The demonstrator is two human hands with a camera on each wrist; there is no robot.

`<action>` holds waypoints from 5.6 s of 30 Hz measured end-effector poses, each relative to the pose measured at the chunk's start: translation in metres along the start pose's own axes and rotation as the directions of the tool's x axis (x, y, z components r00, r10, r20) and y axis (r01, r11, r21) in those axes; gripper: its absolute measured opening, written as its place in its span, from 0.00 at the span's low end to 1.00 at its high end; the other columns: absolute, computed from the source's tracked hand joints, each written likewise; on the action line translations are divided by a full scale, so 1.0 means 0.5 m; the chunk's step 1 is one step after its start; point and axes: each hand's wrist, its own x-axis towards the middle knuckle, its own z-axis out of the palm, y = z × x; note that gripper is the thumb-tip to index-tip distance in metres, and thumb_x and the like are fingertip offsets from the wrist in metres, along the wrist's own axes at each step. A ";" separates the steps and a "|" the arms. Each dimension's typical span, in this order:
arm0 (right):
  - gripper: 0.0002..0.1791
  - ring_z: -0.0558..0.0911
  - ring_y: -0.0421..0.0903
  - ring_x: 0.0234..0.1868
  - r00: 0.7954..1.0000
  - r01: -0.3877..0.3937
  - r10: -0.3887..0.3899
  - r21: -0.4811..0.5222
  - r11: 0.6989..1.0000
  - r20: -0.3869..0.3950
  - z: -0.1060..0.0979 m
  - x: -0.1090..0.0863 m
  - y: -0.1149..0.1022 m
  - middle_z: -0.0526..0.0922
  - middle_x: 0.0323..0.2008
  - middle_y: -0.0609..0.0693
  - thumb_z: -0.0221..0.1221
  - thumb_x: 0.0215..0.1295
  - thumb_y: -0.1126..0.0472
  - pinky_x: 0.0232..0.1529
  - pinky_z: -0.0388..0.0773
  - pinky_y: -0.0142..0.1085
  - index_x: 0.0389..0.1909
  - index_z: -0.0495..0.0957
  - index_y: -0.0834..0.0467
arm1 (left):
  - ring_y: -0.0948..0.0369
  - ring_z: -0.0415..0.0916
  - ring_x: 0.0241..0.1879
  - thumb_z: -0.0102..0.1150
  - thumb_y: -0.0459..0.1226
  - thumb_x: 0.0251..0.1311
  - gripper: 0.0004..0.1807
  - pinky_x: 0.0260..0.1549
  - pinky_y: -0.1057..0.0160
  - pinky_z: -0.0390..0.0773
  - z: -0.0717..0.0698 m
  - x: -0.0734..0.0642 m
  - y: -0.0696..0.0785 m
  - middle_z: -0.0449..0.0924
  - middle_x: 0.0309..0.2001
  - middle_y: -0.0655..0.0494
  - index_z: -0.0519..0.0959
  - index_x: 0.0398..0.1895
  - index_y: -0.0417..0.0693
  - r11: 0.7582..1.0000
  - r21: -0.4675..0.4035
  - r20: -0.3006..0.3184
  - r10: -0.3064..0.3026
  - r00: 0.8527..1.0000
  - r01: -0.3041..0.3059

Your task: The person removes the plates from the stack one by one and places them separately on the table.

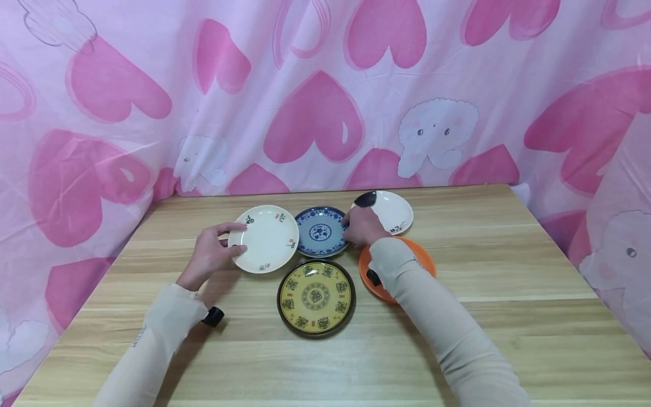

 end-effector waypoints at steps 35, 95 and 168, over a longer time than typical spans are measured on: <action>0.27 0.84 0.43 0.24 1.000 -0.022 0.022 0.015 1.000 0.017 0.000 0.005 0.001 0.77 0.62 0.67 0.66 0.61 0.67 0.26 0.85 0.31 0.63 0.77 0.60 | 0.42 0.78 0.56 0.67 0.23 0.54 0.23 0.45 0.58 0.88 -0.091 -0.032 -0.054 0.66 0.71 0.35 0.80 0.56 0.37 0.995 0.096 0.291 -0.001 0.957 -0.028; 0.27 0.86 0.45 0.24 1.000 -0.014 0.014 0.015 1.000 0.021 -0.002 0.005 0.002 0.77 0.62 0.66 0.65 0.59 0.68 0.28 0.86 0.33 0.62 0.78 0.60 | 0.60 0.75 0.32 0.79 0.29 0.41 0.23 0.29 0.69 0.76 -0.090 -0.069 -0.052 0.86 0.49 0.49 0.87 0.45 0.51 0.821 0.458 0.356 0.184 0.916 -0.342; 0.34 0.86 0.45 0.26 1.000 0.001 -0.001 0.021 1.000 -0.017 -0.004 -0.004 0.023 0.78 0.56 0.67 0.68 0.60 0.65 0.27 0.84 0.31 0.66 0.67 0.66 | 0.47 0.80 0.55 0.64 0.38 0.64 0.31 0.56 0.54 0.82 0.125 0.085 0.145 0.81 0.55 0.39 0.69 0.67 0.34 0.955 0.279 0.348 -0.004 0.938 -0.099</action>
